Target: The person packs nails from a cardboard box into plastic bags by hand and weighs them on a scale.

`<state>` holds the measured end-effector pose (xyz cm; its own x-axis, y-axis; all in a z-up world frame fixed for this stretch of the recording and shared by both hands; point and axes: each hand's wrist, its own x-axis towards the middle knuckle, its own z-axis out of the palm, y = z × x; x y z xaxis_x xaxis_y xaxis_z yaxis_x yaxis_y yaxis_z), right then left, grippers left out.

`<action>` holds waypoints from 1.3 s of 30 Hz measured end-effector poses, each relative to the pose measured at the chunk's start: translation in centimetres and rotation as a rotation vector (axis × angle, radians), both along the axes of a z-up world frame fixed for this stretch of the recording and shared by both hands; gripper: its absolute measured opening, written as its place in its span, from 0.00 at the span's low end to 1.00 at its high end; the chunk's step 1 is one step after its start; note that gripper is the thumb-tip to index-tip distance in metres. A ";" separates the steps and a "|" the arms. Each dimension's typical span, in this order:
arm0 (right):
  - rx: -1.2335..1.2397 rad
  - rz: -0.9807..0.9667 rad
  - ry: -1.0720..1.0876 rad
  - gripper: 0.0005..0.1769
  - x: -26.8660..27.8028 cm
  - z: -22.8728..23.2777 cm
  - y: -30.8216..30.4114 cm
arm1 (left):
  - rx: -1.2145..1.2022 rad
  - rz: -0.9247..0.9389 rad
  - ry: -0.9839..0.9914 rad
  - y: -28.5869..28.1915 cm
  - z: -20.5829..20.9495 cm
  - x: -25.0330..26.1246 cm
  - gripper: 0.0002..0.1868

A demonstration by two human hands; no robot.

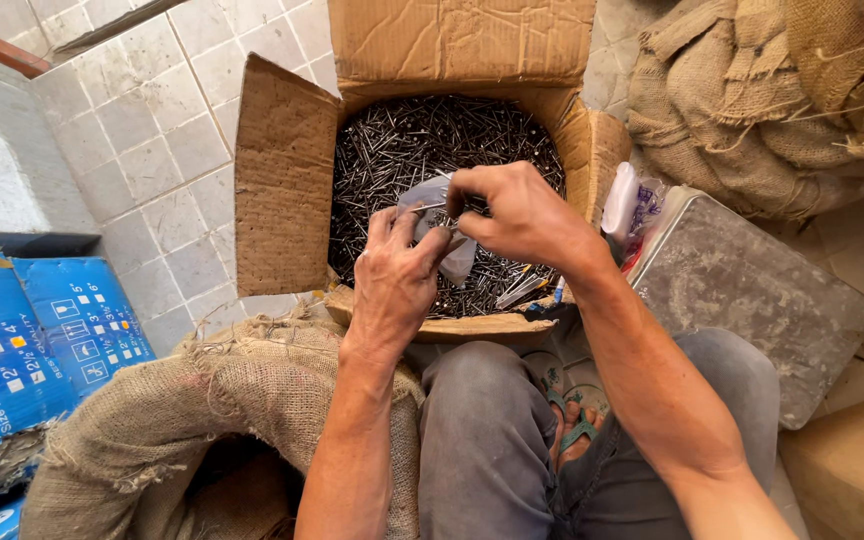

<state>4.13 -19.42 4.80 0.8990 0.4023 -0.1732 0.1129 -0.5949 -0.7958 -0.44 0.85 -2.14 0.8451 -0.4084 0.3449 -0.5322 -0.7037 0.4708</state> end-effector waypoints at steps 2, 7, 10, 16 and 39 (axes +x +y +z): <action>-0.092 0.072 0.011 0.16 0.6 -0.9 0.4 | 0.001 0.002 0.006 -0.1 0.1 0.0 0.10; -0.308 0.307 0.018 0.17 1.4 -0.4 1.2 | 0.020 0.009 0.039 -0.5 -0.1 -0.1 0.12; -0.376 0.378 0.007 0.15 1.5 -1.0 0.9 | 0.048 -0.005 0.053 -0.5 -0.6 -0.3 0.13; 0.085 0.196 -0.085 0.33 0.1 -0.6 -0.9 | 0.042 0.016 0.040 -0.7 -0.6 -0.2 0.19; -0.129 0.127 0.401 0.70 -2.6 -9.0 -3.1 | -0.417 -0.074 -0.352 -5.9 7.1 -0.5 0.05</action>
<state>1.54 -22.55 -4.20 0.6949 0.4574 -0.5549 -0.1112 -0.6940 -0.7114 -0.90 -5.01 4.97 0.6237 -0.2308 0.7468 -0.7488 -0.4504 0.4862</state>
